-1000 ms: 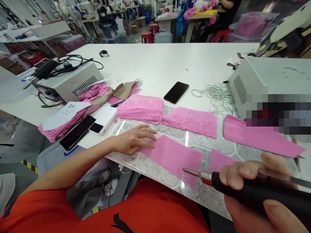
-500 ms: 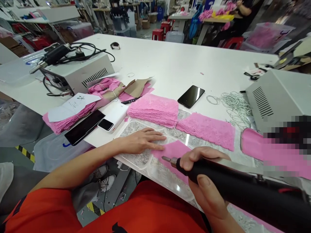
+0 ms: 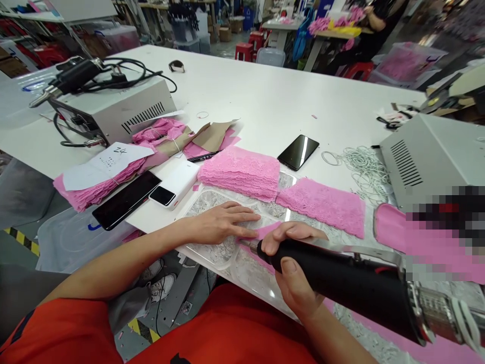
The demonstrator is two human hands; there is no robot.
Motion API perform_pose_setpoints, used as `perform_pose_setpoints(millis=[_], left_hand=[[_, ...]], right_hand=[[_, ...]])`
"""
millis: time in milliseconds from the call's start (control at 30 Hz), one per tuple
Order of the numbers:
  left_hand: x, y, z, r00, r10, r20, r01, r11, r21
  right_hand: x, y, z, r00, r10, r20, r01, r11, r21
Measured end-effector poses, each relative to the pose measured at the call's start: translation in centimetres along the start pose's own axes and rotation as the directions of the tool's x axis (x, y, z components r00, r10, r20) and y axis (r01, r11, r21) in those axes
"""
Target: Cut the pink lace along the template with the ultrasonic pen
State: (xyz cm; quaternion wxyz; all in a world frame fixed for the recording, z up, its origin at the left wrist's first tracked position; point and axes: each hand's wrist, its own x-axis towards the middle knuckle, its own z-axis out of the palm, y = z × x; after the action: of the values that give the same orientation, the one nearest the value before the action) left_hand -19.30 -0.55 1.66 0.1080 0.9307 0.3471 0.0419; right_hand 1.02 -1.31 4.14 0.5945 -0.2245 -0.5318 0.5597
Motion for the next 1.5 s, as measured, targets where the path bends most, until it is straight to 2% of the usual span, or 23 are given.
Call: perform_pose_setpoints(millis=[267,467,567,667,733,967,1300,1400,1500], left_hand=[[-0.2,0.0,0.3,0.998,0.014,-0.057,-0.014,1.0,0.008],[-0.1,-0.1,0.3,0.998,0.026,-0.058,-0.026,1.0,-0.002],[-0.5,-0.1,0.5,0.987,-0.001,-0.161,-0.005,0.999,-0.033],[-1.6,0.2,0.8,0.944,-0.08,-0.319,0.063,0.996,-0.063],[-2.4,0.6,0.9,0.929,-0.093,-0.358,0.079,0.995,-0.053],[-3.4,1.3,1.2,0.953,-0.065,-0.297,0.067,0.998,-0.001],[-3.4,1.1,1.4,0.941,-0.032,-0.337,0.051,0.998,0.048],[-3.5,1.1,1.4,0.935,-0.031,-0.353,0.048,0.998,0.041],[-3.3,1.3,1.2,0.928,-0.013,-0.371,0.025,0.999,0.027]], right_hand=[[0.0,0.4,0.3,0.999,-0.015,0.033,0.015,1.0,0.01],[0.0,0.4,0.3,0.996,-0.036,0.076,0.037,0.999,-0.006],[0.2,0.3,0.1,0.999,-0.039,0.035,0.039,0.999,0.006],[0.6,0.2,-0.2,0.997,-0.06,-0.047,0.06,0.998,-0.002],[0.9,0.2,-0.3,0.994,-0.073,-0.083,0.073,0.997,-0.008],[1.1,0.9,0.1,0.996,-0.07,-0.062,0.071,0.997,0.02],[1.0,1.4,0.2,0.995,-0.101,0.007,0.101,0.995,0.007],[2.0,0.6,-0.6,0.992,-0.106,-0.062,0.107,0.994,0.012],[3.5,-0.9,-2.3,0.961,-0.154,-0.229,0.148,0.988,-0.045]])
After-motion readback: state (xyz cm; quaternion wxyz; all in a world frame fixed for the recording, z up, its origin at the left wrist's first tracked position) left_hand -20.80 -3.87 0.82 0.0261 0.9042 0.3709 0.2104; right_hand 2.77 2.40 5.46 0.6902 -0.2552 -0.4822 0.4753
